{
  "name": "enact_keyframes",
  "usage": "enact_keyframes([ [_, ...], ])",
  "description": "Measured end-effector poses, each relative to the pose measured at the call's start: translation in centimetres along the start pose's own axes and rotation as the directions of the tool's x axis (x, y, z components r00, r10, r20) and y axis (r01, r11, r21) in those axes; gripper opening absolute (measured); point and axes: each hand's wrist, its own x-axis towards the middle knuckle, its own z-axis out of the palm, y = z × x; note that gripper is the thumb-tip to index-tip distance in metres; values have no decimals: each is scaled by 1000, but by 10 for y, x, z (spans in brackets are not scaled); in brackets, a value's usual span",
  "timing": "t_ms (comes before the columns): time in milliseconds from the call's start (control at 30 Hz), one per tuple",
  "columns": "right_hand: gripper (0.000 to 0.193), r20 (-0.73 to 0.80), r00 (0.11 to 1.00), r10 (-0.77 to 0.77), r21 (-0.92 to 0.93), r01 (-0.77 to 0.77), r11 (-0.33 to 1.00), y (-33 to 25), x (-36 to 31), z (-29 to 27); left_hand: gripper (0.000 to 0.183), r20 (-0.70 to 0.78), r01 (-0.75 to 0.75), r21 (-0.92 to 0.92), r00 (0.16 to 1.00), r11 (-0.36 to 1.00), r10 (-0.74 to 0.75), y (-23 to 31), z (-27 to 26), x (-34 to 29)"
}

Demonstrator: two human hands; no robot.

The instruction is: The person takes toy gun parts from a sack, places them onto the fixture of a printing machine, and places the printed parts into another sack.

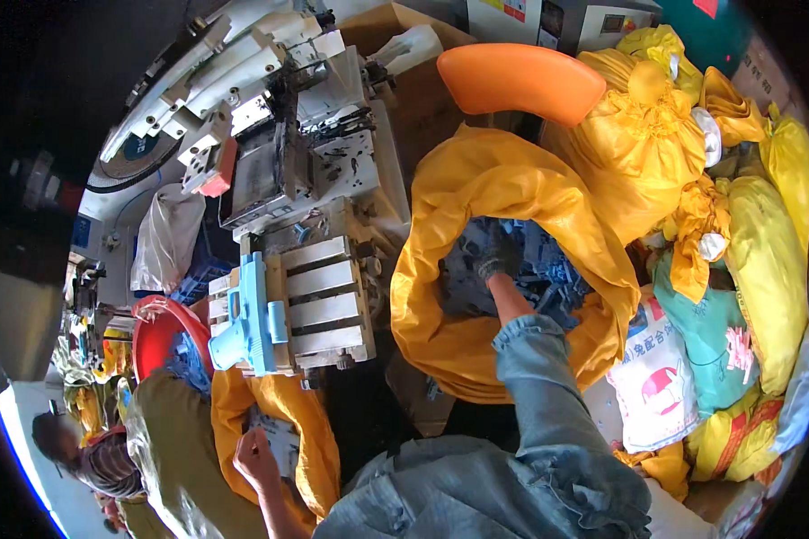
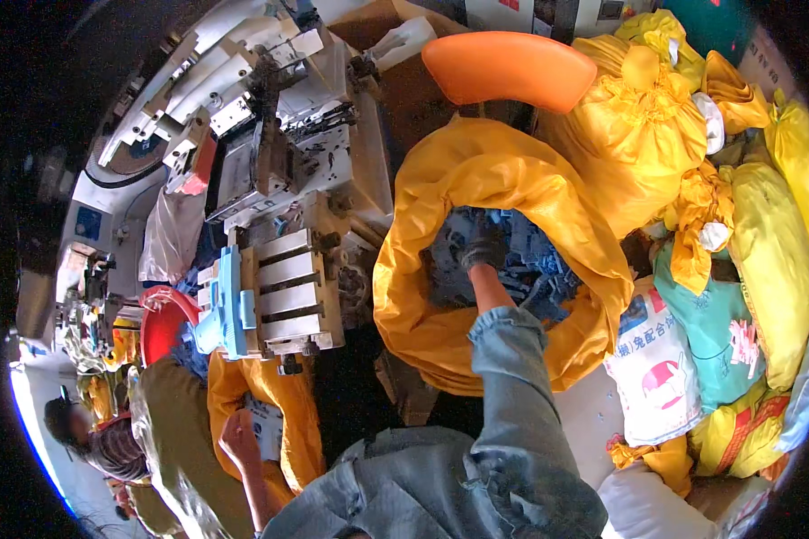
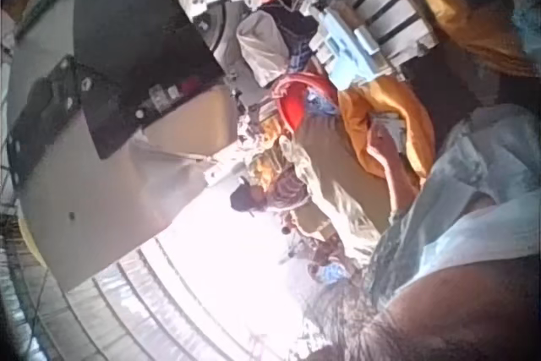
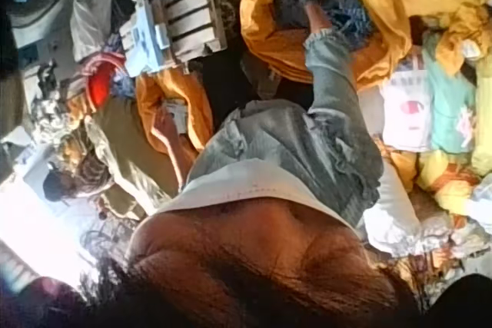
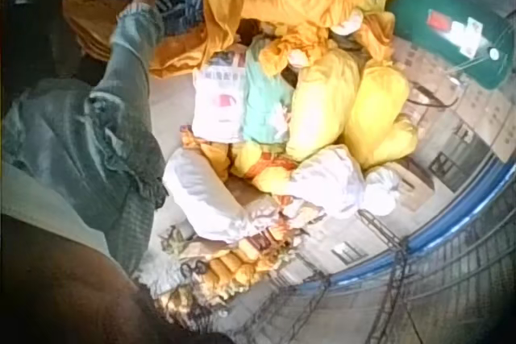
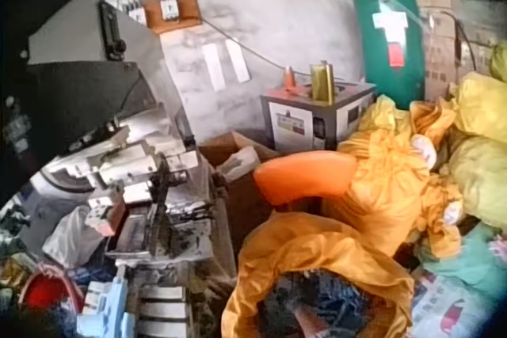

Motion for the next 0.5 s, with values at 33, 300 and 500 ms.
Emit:
enact_keyframes([
  [33,90,-78,996,-38,-78,32,996,24,-2,9,12,14,-13,-21,1000,1000,13,14,8,0],
  [300,79,-20,896,-443,584,370,723,10,-174,-64,54,647,219,-711,576,668,500,145,80,-46],
  [500,52,86,808,-583,535,456,711,9,-271,-106,62,734,635,-646,363,424,575,169,134,-67],
])
